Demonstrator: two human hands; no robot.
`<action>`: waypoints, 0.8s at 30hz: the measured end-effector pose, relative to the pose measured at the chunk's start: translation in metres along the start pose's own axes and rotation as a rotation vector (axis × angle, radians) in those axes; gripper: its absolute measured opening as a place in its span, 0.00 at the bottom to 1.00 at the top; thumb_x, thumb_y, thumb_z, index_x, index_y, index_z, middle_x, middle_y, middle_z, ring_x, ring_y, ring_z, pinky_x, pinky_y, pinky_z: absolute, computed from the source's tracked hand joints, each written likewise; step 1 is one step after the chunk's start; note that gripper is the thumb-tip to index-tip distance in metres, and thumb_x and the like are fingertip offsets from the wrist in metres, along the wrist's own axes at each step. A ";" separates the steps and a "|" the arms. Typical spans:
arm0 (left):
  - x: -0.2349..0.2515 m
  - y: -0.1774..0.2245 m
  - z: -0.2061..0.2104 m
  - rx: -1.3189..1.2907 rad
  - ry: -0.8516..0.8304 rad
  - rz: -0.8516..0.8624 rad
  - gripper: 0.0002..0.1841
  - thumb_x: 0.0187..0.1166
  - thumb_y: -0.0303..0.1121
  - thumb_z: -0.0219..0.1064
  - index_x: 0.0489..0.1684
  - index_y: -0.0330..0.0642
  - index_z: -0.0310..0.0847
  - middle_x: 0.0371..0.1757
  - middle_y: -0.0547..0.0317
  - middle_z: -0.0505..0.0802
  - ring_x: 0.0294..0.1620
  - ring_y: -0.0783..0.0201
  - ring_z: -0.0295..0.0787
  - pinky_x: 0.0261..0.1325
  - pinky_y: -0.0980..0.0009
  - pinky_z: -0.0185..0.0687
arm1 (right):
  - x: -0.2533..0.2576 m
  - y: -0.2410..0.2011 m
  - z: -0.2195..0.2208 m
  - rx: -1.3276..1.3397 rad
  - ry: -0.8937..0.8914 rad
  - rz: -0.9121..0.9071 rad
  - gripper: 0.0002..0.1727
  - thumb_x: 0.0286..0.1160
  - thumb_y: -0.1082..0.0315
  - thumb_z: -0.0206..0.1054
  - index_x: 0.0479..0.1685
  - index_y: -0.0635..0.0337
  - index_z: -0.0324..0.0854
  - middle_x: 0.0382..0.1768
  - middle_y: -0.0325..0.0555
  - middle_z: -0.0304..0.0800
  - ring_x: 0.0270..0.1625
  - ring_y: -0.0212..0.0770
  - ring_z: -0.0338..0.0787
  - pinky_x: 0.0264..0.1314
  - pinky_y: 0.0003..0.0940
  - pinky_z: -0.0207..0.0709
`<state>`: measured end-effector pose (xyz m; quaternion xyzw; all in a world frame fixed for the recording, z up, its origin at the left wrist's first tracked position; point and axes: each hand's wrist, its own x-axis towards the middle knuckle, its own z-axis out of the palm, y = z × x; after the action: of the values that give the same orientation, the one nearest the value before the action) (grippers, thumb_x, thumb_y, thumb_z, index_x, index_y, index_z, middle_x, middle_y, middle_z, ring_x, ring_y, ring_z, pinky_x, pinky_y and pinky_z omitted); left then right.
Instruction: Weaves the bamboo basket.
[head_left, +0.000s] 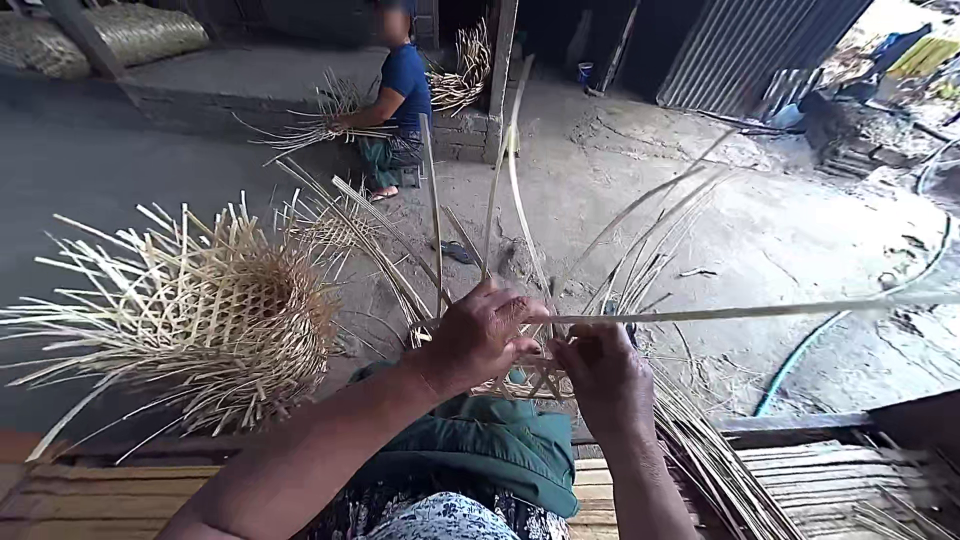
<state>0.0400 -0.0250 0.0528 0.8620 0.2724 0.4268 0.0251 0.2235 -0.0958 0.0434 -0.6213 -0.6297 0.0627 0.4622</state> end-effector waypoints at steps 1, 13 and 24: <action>-0.003 0.000 0.003 -0.029 -0.012 -0.030 0.14 0.68 0.38 0.80 0.50 0.46 0.92 0.43 0.59 0.95 0.45 0.59 0.89 0.49 0.62 0.86 | 0.000 -0.001 0.000 -0.031 -0.048 0.015 0.19 0.68 0.63 0.75 0.55 0.63 0.85 0.23 0.39 0.86 0.23 0.34 0.85 0.28 0.37 0.82; -0.012 -0.011 -0.011 -0.496 -0.100 -0.171 0.09 0.69 0.30 0.77 0.38 0.37 0.85 0.35 0.61 0.90 0.43 0.70 0.80 0.56 0.72 0.72 | 0.010 0.024 -0.001 0.786 -0.367 0.121 0.09 0.59 0.77 0.76 0.36 0.55 0.86 0.28 0.34 0.93 0.24 0.24 0.87 0.25 0.20 0.81; -0.028 -0.009 0.008 0.093 -0.015 -0.003 0.09 0.79 0.29 0.66 0.43 0.46 0.95 0.37 0.53 0.93 0.44 0.52 0.89 0.46 0.62 0.86 | -0.018 -0.022 0.000 -0.388 -0.218 -0.251 0.21 0.78 0.63 0.65 0.66 0.62 0.88 0.40 0.59 0.90 0.36 0.59 0.92 0.32 0.56 0.85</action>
<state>0.0281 -0.0294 0.0247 0.8650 0.2933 0.4070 -0.0123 0.2039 -0.1163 0.0488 -0.6049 -0.7482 -0.0508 0.2678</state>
